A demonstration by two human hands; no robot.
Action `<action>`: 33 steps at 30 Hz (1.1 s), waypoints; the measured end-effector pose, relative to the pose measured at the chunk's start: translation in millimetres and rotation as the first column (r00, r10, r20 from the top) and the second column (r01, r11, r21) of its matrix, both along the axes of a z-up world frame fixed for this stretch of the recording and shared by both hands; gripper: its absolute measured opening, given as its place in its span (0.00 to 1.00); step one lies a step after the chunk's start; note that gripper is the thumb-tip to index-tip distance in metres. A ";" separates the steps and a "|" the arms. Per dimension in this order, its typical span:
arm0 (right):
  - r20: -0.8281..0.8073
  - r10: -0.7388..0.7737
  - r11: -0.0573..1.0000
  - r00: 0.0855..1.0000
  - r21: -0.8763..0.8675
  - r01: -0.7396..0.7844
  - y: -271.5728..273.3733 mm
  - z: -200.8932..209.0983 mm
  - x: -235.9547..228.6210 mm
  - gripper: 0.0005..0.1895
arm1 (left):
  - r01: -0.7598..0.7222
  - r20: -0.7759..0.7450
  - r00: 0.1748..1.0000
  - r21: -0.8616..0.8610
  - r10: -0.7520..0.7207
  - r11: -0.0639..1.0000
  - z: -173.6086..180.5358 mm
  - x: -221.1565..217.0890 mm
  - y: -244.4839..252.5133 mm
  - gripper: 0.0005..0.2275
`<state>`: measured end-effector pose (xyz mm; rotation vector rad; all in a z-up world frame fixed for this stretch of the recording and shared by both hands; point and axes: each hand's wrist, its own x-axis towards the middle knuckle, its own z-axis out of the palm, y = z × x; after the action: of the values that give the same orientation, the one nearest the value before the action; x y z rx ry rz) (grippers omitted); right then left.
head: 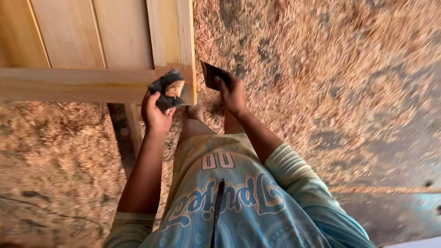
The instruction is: The person applies wood filler to a wooden frame using a putty knife, then smooths and levels the filler with sandpaper. The person repeatedly applies filler and sands the surface to achieve a smooth finish.
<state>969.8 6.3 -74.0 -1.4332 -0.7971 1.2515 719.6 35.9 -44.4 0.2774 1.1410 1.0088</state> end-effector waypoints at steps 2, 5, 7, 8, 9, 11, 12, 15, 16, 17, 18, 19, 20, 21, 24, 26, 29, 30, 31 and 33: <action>0.058 0.011 0.999 0.998 0.044 -0.014 1.1 29.2 14.9 0.17 | -0.038 0.129 0.991 0.017 0.035 0.999 -3.9 22.8 0.2 0.14; 0.353 -0.029 0.969 0.935 0.238 -0.059 18.4 80.4 37.6 0.15 | -0.131 0.223 0.965 -0.057 0.140 0.990 -6.2 67.6 14.0 0.13; 0.444 -0.110 0.875 0.889 0.468 -0.125 28.0 107.0 44.3 0.13 | -0.139 0.297 0.948 0.072 0.112 0.988 -3.1 93.6 28.4 0.12; 0.461 -0.124 0.844 0.879 0.514 -0.150 28.6 117.4 43.7 0.13 | -0.146 0.321 0.942 0.123 0.100 0.982 3.2 102.1 28.0 0.12; 0.475 -0.138 0.810 0.869 0.559 -0.177 27.3 126.4 43.0 0.13 | -0.178 0.335 0.934 0.128 0.127 0.976 9.4 113.2 32.1 0.12; 0.539 -0.153 0.783 0.829 0.578 -0.231 36.3 133.3 45.6 0.14 | -0.226 0.356 0.920 0.137 0.165 0.964 20.2 131.4 50.9 0.11; 0.589 -0.153 0.791 0.793 0.555 -0.260 40.5 133.5 47.8 0.14 | -0.239 0.367 0.912 0.106 0.185 0.965 26.0 136.6 59.2 0.11; 0.742 -0.065 0.810 0.667 0.429 -0.399 60.8 126.0 59.4 0.14 | -0.278 0.411 0.886 0.106 0.213 0.955 38.0 144.1 85.2 0.10; 0.787 -0.010 0.817 0.617 0.363 -0.448 67.7 125.0 66.4 0.14 | -0.298 0.429 0.879 0.157 0.206 0.942 40.3 142.9 92.1 0.11; 0.800 0.069 0.811 0.595 0.302 -0.501 81.8 124.6 74.4 0.13 | -0.318 0.445 0.873 0.207 0.200 0.925 41.6 142.7 101.2 0.11; 0.807 0.157 0.800 0.569 0.234 -0.553 99.0 125.3 82.0 0.11 | -0.329 0.453 0.868 0.223 0.202 0.917 42.1 142.0 105.8 0.09; 0.807 0.244 0.781 0.538 0.166 -0.603 111.1 128.9 89.0 0.10 | -0.341 0.460 0.864 0.238 0.203 0.909 41.9 140.8 112.0 0.08; 0.818 0.205 0.767 0.537 0.206 -0.608 124.3 135.5 95.9 0.11 | -0.345 0.470 0.862 0.271 0.190 0.899 40.9 139.0 127.1 0.06; 0.827 0.167 0.750 0.536 0.246 -0.614 139.4 145.8 105.0 0.12 | -0.330 0.422 0.885 0.274 0.195 0.903 39.8 137.4 138.7 0.06; 0.897 0.163 0.574 0.411 0.252 -0.779 205.0 185.0 129.2 0.15 | -0.279 0.291 0.939 0.327 0.185 0.903 36.4 140.0 177.3 0.06; 0.946 0.179 0.400 0.272 0.183 -0.898 252.8 204.6 131.6 0.18 | -0.233 0.211 0.965 0.401 0.158 0.886 33.1 144.9 206.2 0.04; 0.984 0.154 0.138 0.084 0.063 -0.988 334.4 227.1 123.7 0.23 | -0.192 0.128 0.979 0.344 0.157 0.919 34.9 151.4 246.4 0.08; 0.984 0.175 0.072 0.041 0.028 -0.997 353.4 233.6 119.9 0.25 | -0.179 0.132 0.981 0.341 0.141 0.923 36.1 149.1 259.6 0.07; 0.981 0.192 0.004 -0.005 -0.006 -1.000 372.6 238.3 115.1 0.27 | -0.165 0.136 0.983 0.340 0.125 0.926 35.9 144.9 274.6 0.06; 0.976 0.203 -0.080 -0.076 -0.061 -0.995 402.0 244.2 112.2 0.28 | -0.182 0.120 0.981 0.292 0.153 0.939 32.9 150.1 279.0 0.06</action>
<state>1082.0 408.4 170.2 -0.3409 -2.9292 0.4629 869.7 314.9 -11.6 0.3761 0.9325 1.3375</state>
